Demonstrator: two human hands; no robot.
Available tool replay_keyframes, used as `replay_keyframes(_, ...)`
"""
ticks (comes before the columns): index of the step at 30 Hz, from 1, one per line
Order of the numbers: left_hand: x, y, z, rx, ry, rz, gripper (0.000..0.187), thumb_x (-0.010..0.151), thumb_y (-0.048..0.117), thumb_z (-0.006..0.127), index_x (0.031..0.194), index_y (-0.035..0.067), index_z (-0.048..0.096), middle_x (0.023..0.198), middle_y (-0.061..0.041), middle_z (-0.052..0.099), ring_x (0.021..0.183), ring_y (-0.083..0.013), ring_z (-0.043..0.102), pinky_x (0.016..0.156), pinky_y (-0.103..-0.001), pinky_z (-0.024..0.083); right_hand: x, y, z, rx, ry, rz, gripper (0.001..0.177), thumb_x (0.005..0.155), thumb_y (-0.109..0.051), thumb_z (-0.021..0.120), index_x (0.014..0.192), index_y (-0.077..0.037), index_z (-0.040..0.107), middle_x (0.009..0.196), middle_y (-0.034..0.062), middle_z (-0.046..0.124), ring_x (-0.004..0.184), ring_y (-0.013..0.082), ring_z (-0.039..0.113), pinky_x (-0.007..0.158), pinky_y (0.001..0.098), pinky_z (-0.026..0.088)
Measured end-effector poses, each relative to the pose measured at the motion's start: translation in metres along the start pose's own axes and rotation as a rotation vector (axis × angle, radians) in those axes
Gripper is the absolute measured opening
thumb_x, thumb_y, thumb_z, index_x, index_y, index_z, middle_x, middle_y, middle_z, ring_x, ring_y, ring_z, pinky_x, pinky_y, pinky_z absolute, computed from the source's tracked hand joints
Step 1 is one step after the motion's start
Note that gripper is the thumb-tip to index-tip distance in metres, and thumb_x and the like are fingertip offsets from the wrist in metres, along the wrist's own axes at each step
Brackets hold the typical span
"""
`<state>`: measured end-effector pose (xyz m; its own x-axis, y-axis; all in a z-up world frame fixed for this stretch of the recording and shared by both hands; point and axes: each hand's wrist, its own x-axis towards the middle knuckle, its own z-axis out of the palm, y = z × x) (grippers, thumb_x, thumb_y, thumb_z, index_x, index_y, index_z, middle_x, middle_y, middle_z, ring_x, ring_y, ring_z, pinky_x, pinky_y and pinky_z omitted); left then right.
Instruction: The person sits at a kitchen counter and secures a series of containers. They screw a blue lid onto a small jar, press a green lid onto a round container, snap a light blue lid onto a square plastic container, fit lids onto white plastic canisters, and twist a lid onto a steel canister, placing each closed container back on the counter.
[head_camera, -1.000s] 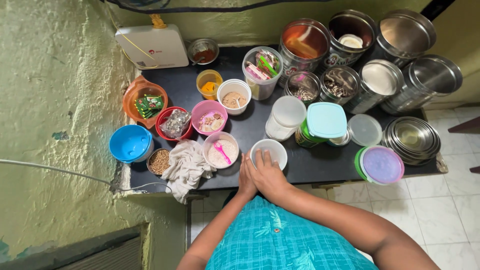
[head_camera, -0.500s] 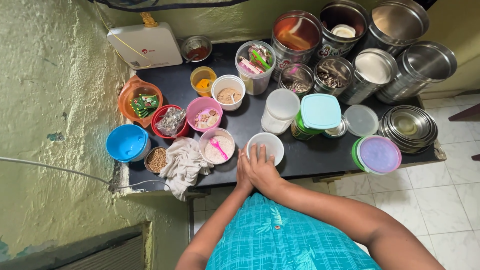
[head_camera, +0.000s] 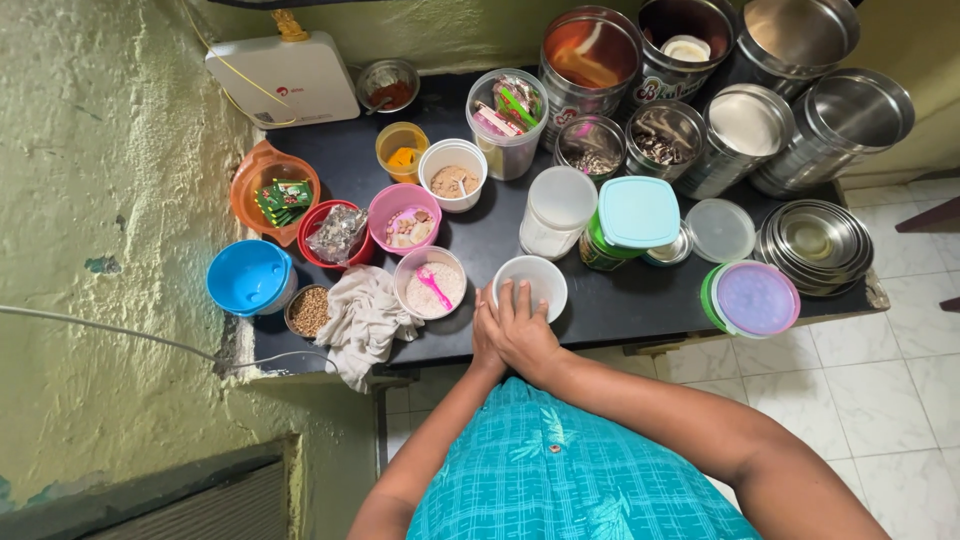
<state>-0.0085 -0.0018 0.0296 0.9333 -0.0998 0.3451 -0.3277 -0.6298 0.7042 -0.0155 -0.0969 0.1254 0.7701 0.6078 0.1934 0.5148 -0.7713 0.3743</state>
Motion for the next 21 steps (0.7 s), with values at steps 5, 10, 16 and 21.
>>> replay_keyframes(5, 0.003, 0.004, -0.007, -0.072, 0.006, -0.023, 0.066, 0.095, 0.038, 0.067, 0.148, 0.003, 0.045, 0.151, -0.02, 0.045, 0.138, -0.0479, 0.041, 0.118, -0.057, 0.03, 0.0, -0.001, 0.006, -0.042, 0.044, -0.029, 0.046, 0.092, -0.032, 0.055, 0.134, -0.013, 0.061, 0.136, 0.0336, 0.055, 0.116, 0.0555, 0.058, 0.07, 0.0615, 0.06)
replay_keyframes(10, 0.0, 0.006, -0.011, -0.114, 0.007, 0.009, 0.063, 0.097, 0.037, 0.066, 0.147, 0.005, 0.046, 0.151, -0.02, 0.047, 0.138, -0.0437, 0.045, 0.123, -0.058, 0.028, -0.001, -0.001, 0.009, -0.063, 0.041, -0.053, 0.045, 0.093, -0.032, 0.054, 0.133, -0.013, 0.062, 0.136, 0.0336, 0.055, 0.116, 0.0556, 0.059, 0.069, 0.0609, 0.06)
replay_keyframes(16, -0.001, -0.008, -0.005, -0.081, -0.005, 0.059, 0.066, 0.098, 0.036, 0.066, 0.149, 0.003, 0.041, 0.153, -0.022, 0.045, 0.14, -0.0415, 0.047, 0.126, -0.058, 0.025, 0.004, 0.01, -0.02, 0.031, -0.003, -0.062, 0.053, 0.088, -0.029, 0.059, 0.137, -0.009, 0.06, 0.139, 0.033, 0.053, 0.12, 0.0531, 0.056, 0.077, 0.0569, 0.058)
replay_keyframes(21, -0.004, -0.022, 0.009, -0.062, 0.004, 0.01, 0.092, 0.09, 0.042, 0.074, 0.154, -0.005, 0.027, 0.152, -0.026, 0.044, 0.142, -0.0471, 0.041, 0.124, -0.058, 0.024, 0.011, 0.038, -0.041, 0.532, -0.196, -0.022, 0.061, 0.08, -0.028, 0.068, 0.135, -0.003, 0.06, 0.123, 0.0271, 0.058, 0.111, 0.0454, 0.059, 0.084, 0.0552, 0.052)
